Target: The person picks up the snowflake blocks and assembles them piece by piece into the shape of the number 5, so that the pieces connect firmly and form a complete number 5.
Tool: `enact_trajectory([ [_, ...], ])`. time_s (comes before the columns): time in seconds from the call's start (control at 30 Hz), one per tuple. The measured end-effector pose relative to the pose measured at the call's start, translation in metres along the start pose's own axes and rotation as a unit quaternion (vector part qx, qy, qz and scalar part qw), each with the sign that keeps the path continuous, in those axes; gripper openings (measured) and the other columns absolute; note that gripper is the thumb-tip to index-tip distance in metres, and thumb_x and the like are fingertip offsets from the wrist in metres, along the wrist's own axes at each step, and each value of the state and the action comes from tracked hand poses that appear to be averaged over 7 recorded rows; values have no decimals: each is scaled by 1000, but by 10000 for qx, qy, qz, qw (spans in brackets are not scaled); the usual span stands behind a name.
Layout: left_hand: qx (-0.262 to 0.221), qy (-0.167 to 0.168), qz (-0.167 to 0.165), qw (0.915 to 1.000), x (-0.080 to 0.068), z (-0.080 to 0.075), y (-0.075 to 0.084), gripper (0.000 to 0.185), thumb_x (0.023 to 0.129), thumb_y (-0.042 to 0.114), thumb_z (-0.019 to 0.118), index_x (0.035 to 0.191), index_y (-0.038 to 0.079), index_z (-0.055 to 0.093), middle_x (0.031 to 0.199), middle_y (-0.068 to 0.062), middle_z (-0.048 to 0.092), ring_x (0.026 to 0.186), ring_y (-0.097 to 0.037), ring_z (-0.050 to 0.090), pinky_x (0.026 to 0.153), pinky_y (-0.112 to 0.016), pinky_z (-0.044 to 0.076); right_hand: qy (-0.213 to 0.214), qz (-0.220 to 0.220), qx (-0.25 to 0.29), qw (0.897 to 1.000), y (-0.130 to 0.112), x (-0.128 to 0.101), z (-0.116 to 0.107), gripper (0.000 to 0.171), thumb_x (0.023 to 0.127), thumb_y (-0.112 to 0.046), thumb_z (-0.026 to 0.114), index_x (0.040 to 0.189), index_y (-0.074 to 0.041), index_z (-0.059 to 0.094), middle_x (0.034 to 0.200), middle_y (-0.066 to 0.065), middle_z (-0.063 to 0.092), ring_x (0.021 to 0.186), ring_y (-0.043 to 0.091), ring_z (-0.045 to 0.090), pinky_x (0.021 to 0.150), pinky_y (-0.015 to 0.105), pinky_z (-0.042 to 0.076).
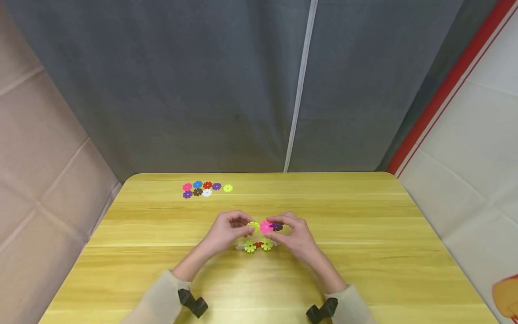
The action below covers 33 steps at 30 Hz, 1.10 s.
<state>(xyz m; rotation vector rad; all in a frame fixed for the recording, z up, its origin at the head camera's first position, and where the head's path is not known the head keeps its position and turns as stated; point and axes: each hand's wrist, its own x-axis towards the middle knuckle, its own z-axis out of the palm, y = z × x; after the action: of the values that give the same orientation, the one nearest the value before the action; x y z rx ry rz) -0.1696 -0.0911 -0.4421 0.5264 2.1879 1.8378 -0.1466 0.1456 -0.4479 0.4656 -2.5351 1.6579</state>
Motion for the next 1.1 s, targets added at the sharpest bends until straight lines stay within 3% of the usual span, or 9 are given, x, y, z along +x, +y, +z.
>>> enact_trajectory([
  [0.33,15,27,-35,10000,0,2,2,17,90,2,75,106,-2,71,91,-12,74,90,-45,69,84,-58,59,-56,-130,-2,9999,-1,0,0,36,79,-12,88,114,-8,77,100,-3,70,97,18,62,90,56,54],
  [0.6,24,82,125,9999,0,3,4,11,90,1,76,100,-1,73,90,-11,74,90,-50,69,83,-57,60,-133,-180,-51,9997,-3,1,0,35,80,-12,88,113,-8,77,100,-3,70,98,18,62,90,56,53],
  [0.87,149,152,246,9995,0,5,4,9,89,-2,77,97,0,75,90,-11,74,89,-46,70,80,-44,63,-162,-100,4,9998,-4,1,-1,34,80,-12,88,112,-7,78,99,-2,70,97,19,62,90,55,53],
  [1.1,179,178,198,9995,-2,6,5,9,88,-1,78,96,1,76,89,-11,74,89,-48,69,82,-53,61,-182,-97,15,9998,-4,1,1,33,80,-13,89,111,-8,78,97,-3,69,94,18,62,87,52,53],
])
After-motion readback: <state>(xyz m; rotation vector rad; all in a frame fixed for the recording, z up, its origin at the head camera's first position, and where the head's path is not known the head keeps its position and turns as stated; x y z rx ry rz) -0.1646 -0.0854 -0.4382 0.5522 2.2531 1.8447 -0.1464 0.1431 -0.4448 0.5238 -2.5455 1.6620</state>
